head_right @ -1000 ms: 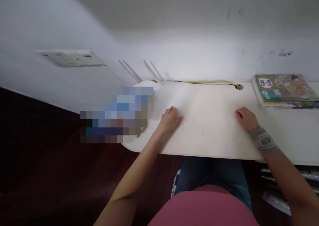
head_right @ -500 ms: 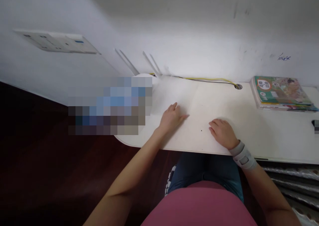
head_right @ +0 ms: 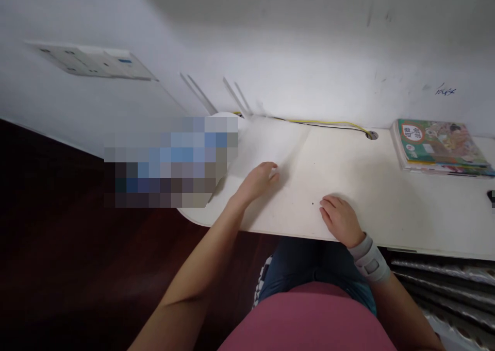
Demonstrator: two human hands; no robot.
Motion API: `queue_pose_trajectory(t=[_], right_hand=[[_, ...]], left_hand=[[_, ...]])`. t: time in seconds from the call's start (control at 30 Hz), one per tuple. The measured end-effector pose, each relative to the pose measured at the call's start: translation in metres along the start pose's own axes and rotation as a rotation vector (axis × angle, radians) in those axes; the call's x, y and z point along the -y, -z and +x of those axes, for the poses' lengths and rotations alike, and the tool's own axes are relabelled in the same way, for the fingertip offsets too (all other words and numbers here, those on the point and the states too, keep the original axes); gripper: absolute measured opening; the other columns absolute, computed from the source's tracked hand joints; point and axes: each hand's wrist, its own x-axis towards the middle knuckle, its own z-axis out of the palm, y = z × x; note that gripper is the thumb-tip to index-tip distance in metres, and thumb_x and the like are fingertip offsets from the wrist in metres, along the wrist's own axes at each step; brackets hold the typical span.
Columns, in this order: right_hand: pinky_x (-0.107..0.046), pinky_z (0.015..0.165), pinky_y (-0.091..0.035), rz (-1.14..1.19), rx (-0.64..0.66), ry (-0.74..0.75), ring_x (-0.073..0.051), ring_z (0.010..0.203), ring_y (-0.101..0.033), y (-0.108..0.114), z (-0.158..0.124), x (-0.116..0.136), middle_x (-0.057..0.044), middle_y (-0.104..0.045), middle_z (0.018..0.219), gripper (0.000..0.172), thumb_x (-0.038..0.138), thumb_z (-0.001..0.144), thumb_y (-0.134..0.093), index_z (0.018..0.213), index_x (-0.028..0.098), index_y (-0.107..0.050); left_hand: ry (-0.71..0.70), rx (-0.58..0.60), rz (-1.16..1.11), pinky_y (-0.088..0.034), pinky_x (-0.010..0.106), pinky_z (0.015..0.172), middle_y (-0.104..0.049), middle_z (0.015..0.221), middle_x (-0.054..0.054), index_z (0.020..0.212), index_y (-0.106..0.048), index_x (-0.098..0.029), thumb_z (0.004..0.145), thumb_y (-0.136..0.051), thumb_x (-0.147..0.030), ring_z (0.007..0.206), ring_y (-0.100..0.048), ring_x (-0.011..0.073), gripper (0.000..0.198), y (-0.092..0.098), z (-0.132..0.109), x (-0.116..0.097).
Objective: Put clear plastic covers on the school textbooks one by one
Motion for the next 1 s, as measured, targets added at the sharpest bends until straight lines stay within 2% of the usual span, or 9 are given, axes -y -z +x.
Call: queue_pose_trajectory(t=[0.17, 0.3, 0.4, 0.53, 0.67, 0.73, 0.8, 0.9, 1.0], right_hand=[[-0.048, 0.093, -0.052, 0.118, -0.036, -0.131, -0.029, 0.109, -0.062, -0.007, 0.009, 0.010, -0.016, -0.064, 0.120, 0.042, 0.036, 0.095, -0.044, 0.132, 0.017, -0.051], [-0.050, 0.100, -0.047, 0.324, -0.218, -0.264, -0.031, 0.129, -0.048, -0.009, 0.034, 0.036, -0.021, -0.039, 0.147, 0.084, 0.048, 0.087, -0.057, 0.151, 0.015, -0.014], [-0.049, 0.103, -0.046, 0.338, -0.432, -0.304, -0.028, 0.132, -0.045, -0.003, 0.045, 0.037, -0.020, -0.039, 0.148, 0.076, 0.041, 0.089, -0.053, 0.151, 0.016, -0.016], [-0.046, 0.100, -0.047, 0.049, -0.650, -0.224, -0.023, 0.122, -0.055, 0.027, 0.034, -0.003, -0.013, -0.059, 0.131, 0.043, 0.024, 0.094, -0.046, 0.137, 0.021, -0.045], [-0.044, 0.098, -0.047, -0.320, -0.738, -0.150, -0.022, 0.111, -0.064, 0.073, 0.002, -0.045, -0.008, -0.071, 0.110, 0.028, 0.014, 0.090, -0.051, 0.114, 0.020, -0.062], [-0.044, 0.100, -0.045, -0.443, -0.730, -0.126, -0.022, 0.108, -0.065, 0.089, -0.019, -0.053, -0.007, -0.073, 0.106, 0.025, 0.013, 0.088, -0.055, 0.109, 0.020, -0.064], [-0.043, 0.101, -0.044, -0.492, -0.657, -0.085, -0.022, 0.111, -0.064, 0.094, -0.040, -0.054, -0.006, -0.072, 0.108, 0.025, 0.012, 0.085, -0.059, 0.107, 0.021, -0.065], [-0.041, 0.102, -0.044, -0.440, -0.458, -0.036, -0.021, 0.117, -0.061, 0.084, -0.069, -0.050, -0.007, -0.071, 0.114, 0.028, 0.010, 0.083, -0.059, 0.108, 0.022, -0.065], [-0.041, 0.102, -0.044, -0.339, -0.239, -0.103, -0.022, 0.120, -0.059, 0.067, -0.091, -0.052, -0.008, -0.071, 0.116, 0.030, 0.010, 0.086, -0.053, 0.110, 0.022, -0.067]], left_hand=[[0.153, -0.136, 0.090, -0.048, 0.034, 0.071, -0.072, 0.089, 0.016, 0.094, -0.067, -0.012, 0.093, -0.037, -0.022, 0.085, -0.069, 0.0270, 0.031, 0.034, -0.015, -0.027], [-0.126, -0.286, -0.178, -0.046, 0.027, 0.061, -0.068, 0.069, 0.006, 0.091, -0.063, -0.016, 0.096, -0.040, -0.033, 0.064, -0.066, 0.0179, 0.030, 0.045, -0.038, -0.090], [-0.324, -0.456, -0.411, -0.044, 0.022, 0.056, -0.066, 0.065, 0.001, 0.086, -0.061, -0.018, 0.097, -0.040, -0.035, 0.056, -0.062, 0.0121, 0.030, 0.049, -0.056, -0.121], [-0.368, -0.717, -0.746, -0.044, 0.018, 0.054, -0.062, 0.063, -0.004, 0.092, -0.061, -0.019, 0.097, -0.042, -0.035, 0.049, -0.056, 0.0060, 0.026, 0.052, -0.072, -0.113], [-0.156, -0.883, -0.982, -0.040, 0.017, 0.047, -0.053, 0.051, -0.008, 0.094, -0.061, -0.018, 0.095, -0.045, -0.037, 0.040, -0.048, 0.0054, 0.025, 0.038, -0.073, -0.072], [-0.003, -0.806, -1.002, -0.039, 0.018, 0.046, -0.051, 0.051, -0.008, 0.098, -0.062, -0.017, 0.094, -0.046, -0.037, 0.039, -0.046, 0.0062, 0.026, 0.021, -0.071, -0.050], [0.136, -0.616, -0.884, -0.041, 0.020, 0.049, -0.052, 0.051, -0.006, 0.104, -0.063, -0.016, 0.092, -0.045, -0.035, 0.041, -0.048, 0.0082, 0.029, -0.002, -0.070, -0.032], [0.289, -0.366, -0.511, -0.046, 0.026, 0.059, -0.063, 0.059, 0.001, 0.112, -0.065, -0.017, 0.091, -0.042, -0.033, 0.054, -0.059, 0.0153, 0.034, -0.031, -0.073, -0.018], [0.363, -0.185, -0.168, -0.046, 0.034, 0.063, -0.073, 0.082, 0.012, 0.123, -0.063, -0.019, 0.093, -0.036, -0.035, 0.070, -0.067, 0.0254, 0.042, -0.044, -0.077, -0.019]])
